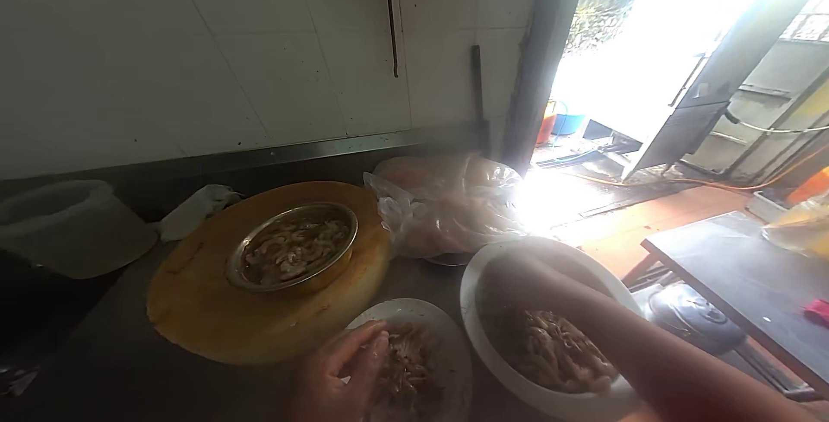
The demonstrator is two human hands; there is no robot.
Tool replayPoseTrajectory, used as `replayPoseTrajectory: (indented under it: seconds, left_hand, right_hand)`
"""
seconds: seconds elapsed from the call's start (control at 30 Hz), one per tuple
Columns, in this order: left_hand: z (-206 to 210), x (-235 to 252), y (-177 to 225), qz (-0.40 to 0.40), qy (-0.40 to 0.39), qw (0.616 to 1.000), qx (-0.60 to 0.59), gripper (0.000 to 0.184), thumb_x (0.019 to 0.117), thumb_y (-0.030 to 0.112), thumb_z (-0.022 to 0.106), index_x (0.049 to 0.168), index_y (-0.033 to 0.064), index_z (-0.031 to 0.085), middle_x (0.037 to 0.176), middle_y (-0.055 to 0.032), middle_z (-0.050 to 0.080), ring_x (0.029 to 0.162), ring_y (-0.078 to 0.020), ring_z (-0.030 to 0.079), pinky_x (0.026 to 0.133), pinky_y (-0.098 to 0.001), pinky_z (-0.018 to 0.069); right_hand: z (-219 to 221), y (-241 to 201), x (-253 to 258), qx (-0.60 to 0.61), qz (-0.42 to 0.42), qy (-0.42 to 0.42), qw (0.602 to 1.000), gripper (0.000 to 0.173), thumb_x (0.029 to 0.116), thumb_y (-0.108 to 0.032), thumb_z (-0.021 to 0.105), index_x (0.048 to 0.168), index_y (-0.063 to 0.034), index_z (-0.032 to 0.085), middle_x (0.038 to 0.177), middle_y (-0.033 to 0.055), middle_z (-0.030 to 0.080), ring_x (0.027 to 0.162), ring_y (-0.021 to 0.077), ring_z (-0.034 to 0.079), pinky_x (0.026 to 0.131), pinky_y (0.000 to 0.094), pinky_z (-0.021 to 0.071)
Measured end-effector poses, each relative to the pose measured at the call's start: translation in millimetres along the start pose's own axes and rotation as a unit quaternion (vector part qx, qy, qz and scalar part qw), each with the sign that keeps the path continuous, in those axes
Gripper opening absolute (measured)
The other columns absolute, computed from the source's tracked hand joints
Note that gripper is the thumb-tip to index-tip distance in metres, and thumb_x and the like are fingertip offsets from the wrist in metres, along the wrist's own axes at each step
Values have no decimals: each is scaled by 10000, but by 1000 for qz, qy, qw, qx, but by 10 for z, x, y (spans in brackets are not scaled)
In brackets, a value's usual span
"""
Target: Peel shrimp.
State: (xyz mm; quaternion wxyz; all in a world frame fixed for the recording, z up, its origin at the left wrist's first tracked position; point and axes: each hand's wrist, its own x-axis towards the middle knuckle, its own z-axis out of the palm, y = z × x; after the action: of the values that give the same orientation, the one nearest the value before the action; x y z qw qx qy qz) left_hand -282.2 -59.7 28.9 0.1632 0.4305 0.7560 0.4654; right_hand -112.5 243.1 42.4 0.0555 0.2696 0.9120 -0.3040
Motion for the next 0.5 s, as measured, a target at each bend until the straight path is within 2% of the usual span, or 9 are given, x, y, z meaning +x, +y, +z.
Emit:
replayPoseTrajectory:
  seconds: [0.07,0.13,0.17,0.27,0.33,0.43,0.5]
  left_hand:
    - [9,-11,54,10,3,1000,-16,297,1025,277,616,1230,94,727,1108,-21,746,893,-122,735,785,-314,644]
    - [71,-11,123,53,13,998,-20,275,1018,257,628,1206,90,738,1100,-18,745,889,-107,730,771,-301,643]
    - [121,-5,178,86,19,996,-17,262,1011,248,642,1196,92,745,1105,-16,742,901,-94,725,773,-290,641]
    - [340,52,385,161,38,986,10,273,986,299,683,1190,132,757,1130,-10,717,877,-61,694,733,-253,619]
    - [528,111,483,177,58,981,47,341,959,388,703,1203,156,756,1139,-19,701,837,-59,669,694,-245,594]
    - [719,165,569,186,114,969,119,399,944,481,693,1181,169,768,1106,-6,700,885,-65,658,726,-238,578]
    - [739,171,561,204,149,957,144,306,979,415,663,1131,179,783,1067,20,707,951,-59,665,783,-231,579]
  right_hand:
    - [-174,-85,-178,49,-15,13,999,113,963,-191,715,1047,-124,751,882,30,727,775,150,694,723,395,600]
    - [-288,-155,-325,107,-24,33,993,157,983,-208,701,1126,-160,743,863,9,722,701,127,687,629,335,603]
    - [-312,-194,-383,146,-29,40,988,163,979,-203,710,1135,-168,742,875,14,724,705,137,694,626,334,614]
    - [-288,-425,-513,239,-37,57,969,98,950,-142,733,1044,-127,758,887,48,737,718,171,709,642,343,628]
    - [-227,-597,-584,282,-45,58,957,77,954,-127,724,1017,-90,750,862,64,737,699,176,712,638,325,629]
    - [-101,-769,-639,351,-69,48,933,141,955,-149,715,1074,-75,726,907,89,746,759,207,736,691,350,649]
    - [-14,-831,-635,378,-90,43,920,162,949,-166,719,1086,-79,732,915,90,749,784,207,738,702,349,645]
